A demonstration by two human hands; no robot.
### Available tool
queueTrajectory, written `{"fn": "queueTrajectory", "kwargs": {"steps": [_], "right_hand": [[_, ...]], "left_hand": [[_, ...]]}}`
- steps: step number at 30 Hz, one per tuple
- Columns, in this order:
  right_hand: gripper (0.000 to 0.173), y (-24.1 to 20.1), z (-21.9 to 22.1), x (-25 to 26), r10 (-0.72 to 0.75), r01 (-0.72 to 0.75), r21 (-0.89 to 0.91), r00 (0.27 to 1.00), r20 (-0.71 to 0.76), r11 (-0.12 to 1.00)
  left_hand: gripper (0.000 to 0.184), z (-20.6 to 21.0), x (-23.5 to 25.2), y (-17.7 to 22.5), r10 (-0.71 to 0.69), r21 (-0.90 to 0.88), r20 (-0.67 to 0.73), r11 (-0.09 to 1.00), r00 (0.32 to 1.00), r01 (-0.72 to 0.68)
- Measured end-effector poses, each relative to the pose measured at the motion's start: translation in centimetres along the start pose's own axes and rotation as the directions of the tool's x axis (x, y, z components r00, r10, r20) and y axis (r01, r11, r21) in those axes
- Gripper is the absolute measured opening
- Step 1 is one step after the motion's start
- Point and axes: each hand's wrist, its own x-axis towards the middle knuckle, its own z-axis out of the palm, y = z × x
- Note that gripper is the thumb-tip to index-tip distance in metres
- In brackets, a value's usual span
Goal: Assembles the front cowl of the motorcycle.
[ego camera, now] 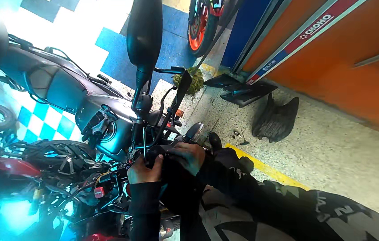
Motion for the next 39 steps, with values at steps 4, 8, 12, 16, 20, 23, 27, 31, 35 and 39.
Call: {"fn": "queueTrajectory", "kwargs": {"steps": [4,8,12,16,20,23,27,31,35,39], "right_hand": [[0.017,0.0,0.0,0.3,-0.087,0.085,-0.115,0.996,-0.014,0.990],[0.018,-0.1,0.2,0.3,-0.133,0.129,-0.186,0.991,-0.013,0.974],[0.016,-0.3,0.5,0.9,-0.134,0.127,-0.187,0.991,-0.027,0.974],[0.019,-0.7,0.6,0.8,-0.090,0.085,-0.158,0.996,-0.022,0.984],[0.018,-1.0,0.5,-0.3,0.083,-0.080,0.032,0.990,-0.118,0.996],[0.020,-0.8,0.0,-0.8,0.188,-0.168,0.168,0.976,-0.110,0.971],[0.020,0.0,-0.2,-2.3,0.195,-0.167,0.307,0.979,-0.063,0.937],[0.017,-0.1,0.7,-4.4,-0.063,0.081,0.346,0.996,-0.063,0.935],[0.016,-2.1,1.2,-5.0,-0.091,0.119,0.277,0.989,-0.114,0.954],[0.018,-2.5,2.4,-5.3,-0.065,0.109,0.241,0.981,-0.182,0.964]], "left_hand": [[0.035,-0.1,0.0,0.2,-0.020,-0.001,0.001,1.000,1.000,0.020],[0.032,0.2,-0.1,-0.1,-0.012,-0.052,-0.043,0.999,0.999,0.009],[0.027,0.5,-0.1,-0.4,-0.017,-0.129,-0.074,0.992,0.997,0.007],[0.026,0.7,-0.1,-0.6,0.003,-0.144,-0.106,0.989,0.994,-0.019],[0.026,1.3,-0.2,-1.0,0.020,-0.198,-0.168,0.979,0.986,-0.054],[0.026,1.8,0.2,-1.7,0.043,-0.287,-0.188,0.953,0.981,-0.097],[0.031,2.0,0.4,-2.4,0.059,-0.368,-0.135,0.924,0.989,-0.105],[0.033,1.4,-0.4,-1.5,0.033,-0.342,-0.140,0.936,0.990,-0.079],[0.029,1.2,-0.5,-1.0,0.039,-0.353,-0.154,0.931,0.987,-0.092],[0.032,1.3,0.1,-1.6,0.097,-0.412,-0.116,0.901,0.988,-0.137]]}}
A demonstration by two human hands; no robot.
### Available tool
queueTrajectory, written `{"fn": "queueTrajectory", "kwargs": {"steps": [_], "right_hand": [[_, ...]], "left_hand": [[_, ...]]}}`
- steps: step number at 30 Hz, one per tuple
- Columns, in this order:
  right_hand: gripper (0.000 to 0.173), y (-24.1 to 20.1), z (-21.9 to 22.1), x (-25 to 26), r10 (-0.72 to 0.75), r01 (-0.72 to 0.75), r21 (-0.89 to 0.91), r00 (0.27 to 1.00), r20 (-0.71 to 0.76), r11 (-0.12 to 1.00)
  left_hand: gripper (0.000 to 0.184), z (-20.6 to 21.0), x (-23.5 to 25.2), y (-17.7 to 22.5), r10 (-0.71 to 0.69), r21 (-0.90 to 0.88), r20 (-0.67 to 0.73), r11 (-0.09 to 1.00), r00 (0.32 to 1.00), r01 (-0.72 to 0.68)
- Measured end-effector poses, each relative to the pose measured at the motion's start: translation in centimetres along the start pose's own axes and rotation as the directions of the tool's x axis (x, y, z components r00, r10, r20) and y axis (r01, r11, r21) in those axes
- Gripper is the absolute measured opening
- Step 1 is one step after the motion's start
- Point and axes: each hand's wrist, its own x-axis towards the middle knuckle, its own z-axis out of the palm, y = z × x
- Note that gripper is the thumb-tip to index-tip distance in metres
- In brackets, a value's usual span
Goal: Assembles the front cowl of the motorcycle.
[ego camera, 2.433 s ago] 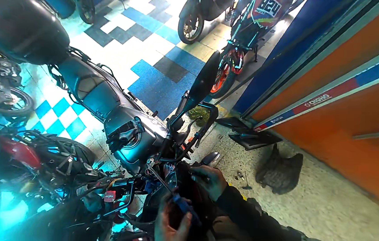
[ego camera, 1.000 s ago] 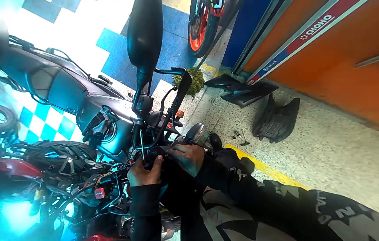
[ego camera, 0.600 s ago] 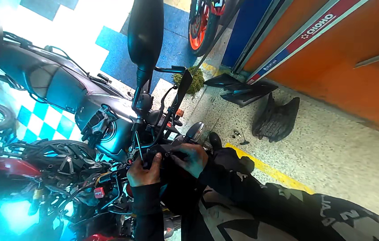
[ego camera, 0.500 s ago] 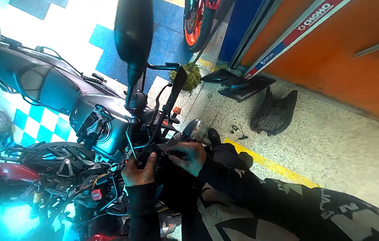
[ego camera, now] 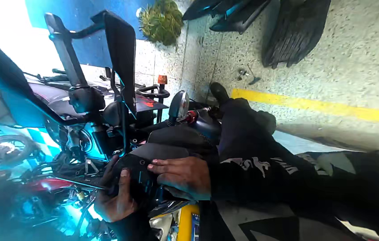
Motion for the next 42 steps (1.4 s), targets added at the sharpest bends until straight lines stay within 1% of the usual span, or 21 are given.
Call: {"fn": "queueTrajectory", "kwargs": {"steps": [3,7,11,14,15,17,20,23,26,31,35,38,42], "right_hand": [[0.017,-0.1,-0.2,0.1,0.013,-0.013,-0.024,0.999,0.040,1.000],[0.019,-0.3,-0.4,0.3,0.033,-0.030,-0.035,0.996,0.080,0.999],[0.020,0.0,-0.6,0.3,0.055,-0.057,0.052,0.997,0.053,0.997],[0.022,0.2,-1.7,1.4,0.128,-0.138,0.140,0.989,0.076,0.981],[0.022,0.3,-1.8,1.9,0.168,-0.174,0.136,0.984,0.056,0.975],[0.020,0.7,-1.9,3.0,0.232,-0.233,0.049,0.973,0.012,0.971],[0.018,1.7,-1.8,4.5,0.165,-0.161,-0.103,0.986,0.027,0.981],[0.019,2.0,-1.8,5.2,0.118,-0.101,-0.171,0.989,0.093,0.980],[0.018,2.2,-1.9,5.7,0.126,-0.099,-0.185,0.981,0.144,0.978],[0.016,2.3,-2.7,6.9,0.150,-0.092,-0.215,0.951,0.271,0.972],[0.015,1.6,-3.2,8.4,0.127,-0.020,-0.305,0.933,0.336,0.952],[0.015,1.0,-3.4,9.1,0.137,0.024,-0.369,0.904,0.405,0.929],[0.015,0.5,-3.5,9.3,0.172,0.017,-0.405,0.888,0.427,0.914]], "left_hand": [[0.023,0.5,-0.2,0.7,-0.036,0.053,-0.077,0.998,0.996,0.040],[0.019,0.6,-0.1,0.9,-0.039,0.070,-0.122,0.996,0.992,0.048],[0.017,0.9,-0.2,1.0,-0.044,0.072,-0.139,0.996,0.989,0.054],[0.015,0.9,-0.3,1.1,-0.038,0.095,-0.137,0.994,0.990,0.051],[0.015,0.8,-0.3,1.1,-0.036,0.098,-0.133,0.994,0.990,0.049],[0.015,0.8,-0.3,1.0,-0.035,0.084,-0.132,0.995,0.991,0.046],[0.016,1.0,-0.4,1.1,-0.037,0.065,-0.151,0.997,0.988,0.047],[0.016,1.0,-0.4,1.0,-0.034,0.055,-0.167,0.998,0.985,0.044],[0.016,1.1,-0.3,1.1,-0.041,0.043,-0.176,0.998,0.983,0.049],[0.016,1.1,-0.4,1.2,-0.068,0.065,-0.175,0.995,0.982,0.080],[0.013,1.4,-0.4,1.3,-0.040,0.015,-0.166,0.999,0.985,0.043],[0.013,1.5,-0.4,1.3,-0.032,0.008,-0.168,0.999,0.985,0.034],[0.013,1.4,-0.4,1.0,-0.039,0.013,-0.172,0.999,0.984,0.042]]}}
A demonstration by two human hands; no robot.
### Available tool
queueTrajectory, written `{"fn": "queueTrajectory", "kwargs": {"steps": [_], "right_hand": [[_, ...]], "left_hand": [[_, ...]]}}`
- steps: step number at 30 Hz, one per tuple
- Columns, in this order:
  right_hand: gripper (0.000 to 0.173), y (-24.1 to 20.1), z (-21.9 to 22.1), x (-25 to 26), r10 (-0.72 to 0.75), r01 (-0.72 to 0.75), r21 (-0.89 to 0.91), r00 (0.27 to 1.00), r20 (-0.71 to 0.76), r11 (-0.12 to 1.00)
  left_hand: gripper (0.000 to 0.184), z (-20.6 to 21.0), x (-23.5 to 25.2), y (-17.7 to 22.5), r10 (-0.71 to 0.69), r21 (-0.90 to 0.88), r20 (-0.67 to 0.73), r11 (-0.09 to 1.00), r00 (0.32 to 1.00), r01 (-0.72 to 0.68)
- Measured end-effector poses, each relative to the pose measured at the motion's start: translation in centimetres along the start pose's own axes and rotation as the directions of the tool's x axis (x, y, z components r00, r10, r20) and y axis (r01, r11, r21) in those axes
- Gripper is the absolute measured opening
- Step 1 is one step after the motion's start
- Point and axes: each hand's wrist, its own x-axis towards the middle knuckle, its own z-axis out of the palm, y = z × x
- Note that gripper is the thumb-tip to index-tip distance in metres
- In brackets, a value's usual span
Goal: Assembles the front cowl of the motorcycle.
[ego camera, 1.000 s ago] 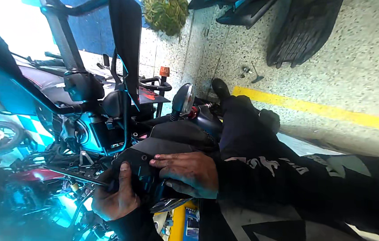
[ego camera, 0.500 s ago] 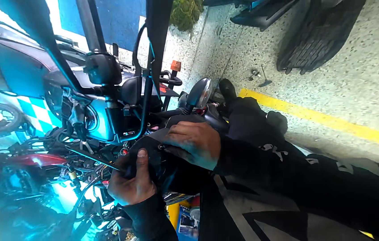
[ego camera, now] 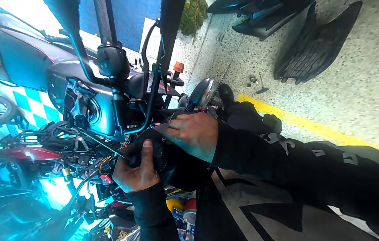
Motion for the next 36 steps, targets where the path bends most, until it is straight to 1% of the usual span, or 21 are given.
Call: {"fn": "queueTrajectory", "kwargs": {"steps": [3,5,6,7,8,9,10,11,13,15,20,23,32,36], "right_hand": [[0.015,-0.3,-0.2,0.1,0.019,-0.019,-0.017,0.999,0.037,1.000],[0.018,0.2,0.5,-0.4,-0.012,0.016,-0.070,0.998,0.053,0.997],[0.021,1.2,2.1,-1.1,-0.074,0.071,-0.130,0.997,-0.021,0.989],[0.025,3.0,5.3,-1.9,-0.184,0.139,-0.202,0.957,-0.222,0.969],[0.026,3.8,6.8,-2.1,-0.236,0.164,-0.240,0.920,-0.313,0.957],[0.024,3.1,5.5,-1.9,-0.203,0.149,-0.234,0.954,-0.223,0.961],[0.019,1.4,2.7,-1.3,-0.116,0.106,-0.186,0.992,-0.048,0.977],[0.017,0.5,1.5,-0.7,-0.071,0.071,-0.137,0.997,0.005,0.988],[0.015,0.1,1.2,-0.5,-0.072,0.069,-0.100,0.997,-0.027,0.993],[0.014,0.2,1.4,-0.6,-0.106,0.099,-0.106,0.993,-0.057,0.989],[0.016,0.4,1.3,-0.3,-0.129,0.124,-0.119,0.991,-0.031,0.985],[0.015,0.6,1.4,-0.3,-0.128,0.120,-0.127,0.990,-0.052,0.985],[0.016,0.5,1.6,-0.5,-0.075,0.069,-0.110,0.996,-0.057,0.992],[0.017,0.4,1.4,-0.4,-0.048,0.046,-0.082,0.999,-0.017,0.996]], "left_hand": [[0.014,0.0,0.0,0.0,-0.014,0.011,-0.005,1.000,1.000,0.014],[0.014,0.0,0.0,0.0,-0.013,0.017,-0.001,1.000,1.000,0.013],[0.014,-0.1,0.0,0.0,-0.013,0.023,0.002,1.000,1.000,0.013],[0.014,-0.1,0.0,0.1,-0.018,0.034,0.007,0.999,1.000,0.018],[0.014,-0.1,0.1,0.1,-0.025,0.044,0.012,0.999,1.000,0.025],[0.014,-0.1,0.1,0.2,-0.029,0.052,0.013,0.998,1.000,0.028],[0.015,-0.1,0.1,0.2,-0.028,0.054,0.012,0.998,1.000,0.028],[0.016,-0.1,0.1,0.2,-0.030,0.049,0.012,0.998,0.999,0.029],[0.016,-0.1,0.0,0.2,-0.040,0.046,0.014,0.998,0.999,0.039],[0.016,-0.1,0.0,0.1,-0.038,0.045,0.019,0.998,0.999,0.037],[0.015,-0.1,0.1,0.0,-0.022,-0.002,0.030,1.000,0.999,0.022],[0.014,0.0,0.1,0.1,-0.033,-0.001,0.026,0.999,0.999,0.034],[0.016,-0.1,0.1,0.1,-0.040,0.003,0.030,0.999,0.999,0.040],[0.016,-0.1,0.2,0.0,-0.032,-0.006,0.031,0.999,0.999,0.032]]}}
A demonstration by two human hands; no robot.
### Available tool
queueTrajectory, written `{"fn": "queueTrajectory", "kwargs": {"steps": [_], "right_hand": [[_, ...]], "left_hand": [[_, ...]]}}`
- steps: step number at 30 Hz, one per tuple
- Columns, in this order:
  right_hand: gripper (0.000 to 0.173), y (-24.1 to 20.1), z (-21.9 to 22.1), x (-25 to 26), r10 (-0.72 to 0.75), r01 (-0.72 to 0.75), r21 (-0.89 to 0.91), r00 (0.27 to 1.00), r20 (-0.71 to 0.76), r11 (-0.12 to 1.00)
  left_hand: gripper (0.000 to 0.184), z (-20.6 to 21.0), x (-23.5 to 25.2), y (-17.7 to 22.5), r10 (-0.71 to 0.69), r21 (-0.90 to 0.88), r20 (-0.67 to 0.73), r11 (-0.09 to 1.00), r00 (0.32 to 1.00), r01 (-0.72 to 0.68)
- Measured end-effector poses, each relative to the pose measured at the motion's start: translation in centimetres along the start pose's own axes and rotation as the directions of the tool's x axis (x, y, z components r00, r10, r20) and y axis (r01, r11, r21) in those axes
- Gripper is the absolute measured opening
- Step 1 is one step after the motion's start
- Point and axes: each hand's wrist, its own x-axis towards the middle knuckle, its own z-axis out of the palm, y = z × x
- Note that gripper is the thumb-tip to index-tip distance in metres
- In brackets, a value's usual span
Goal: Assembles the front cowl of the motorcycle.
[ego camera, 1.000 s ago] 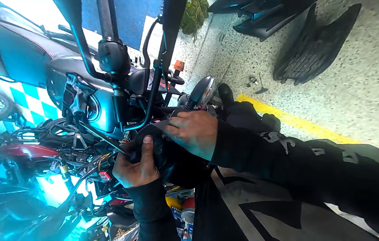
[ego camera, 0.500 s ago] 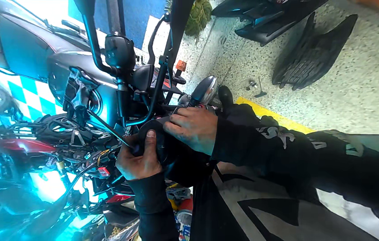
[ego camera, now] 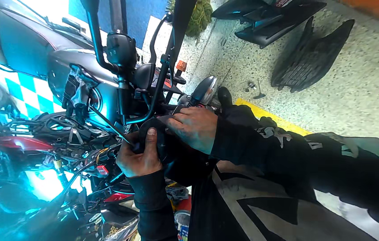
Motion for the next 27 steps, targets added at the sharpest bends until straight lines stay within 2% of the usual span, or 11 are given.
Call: {"fn": "queueTrajectory", "kwargs": {"steps": [5,8,13,17,20,23,27], "right_hand": [[0.028,-0.1,0.0,0.2,0.031,-0.031,-0.002,0.999,0.024,1.000],[0.033,-0.4,0.0,0.4,0.092,-0.092,-0.014,0.994,0.059,0.996],[0.039,-0.8,-0.5,0.5,0.211,-0.222,0.070,0.968,0.135,0.973],[0.043,-0.8,-0.3,0.6,0.264,-0.278,0.096,0.955,0.139,0.956],[0.043,-0.9,-0.4,0.7,0.269,-0.289,0.106,0.948,0.170,0.951],[0.040,-1.2,-0.5,0.7,0.251,-0.259,0.037,0.955,0.159,0.965],[0.049,-1.1,-1.2,0.8,0.286,-0.288,-0.015,0.944,0.165,0.958]], "left_hand": [[0.015,0.0,0.0,0.2,-0.025,0.020,0.005,0.999,1.000,0.025],[0.015,-0.1,0.0,0.2,-0.026,0.021,0.012,0.999,1.000,0.026],[0.014,0.0,0.0,0.2,-0.023,-0.007,0.009,1.000,1.000,0.023],[0.014,0.0,0.0,0.1,-0.018,-0.012,0.002,1.000,1.000,0.018],[0.014,0.0,0.0,0.2,-0.026,-0.004,0.002,1.000,1.000,0.026],[0.015,0.0,0.0,0.3,-0.038,-0.002,-0.001,0.999,0.999,0.038],[0.016,0.1,0.1,0.2,-0.048,-0.010,-0.007,0.999,0.999,0.048]]}}
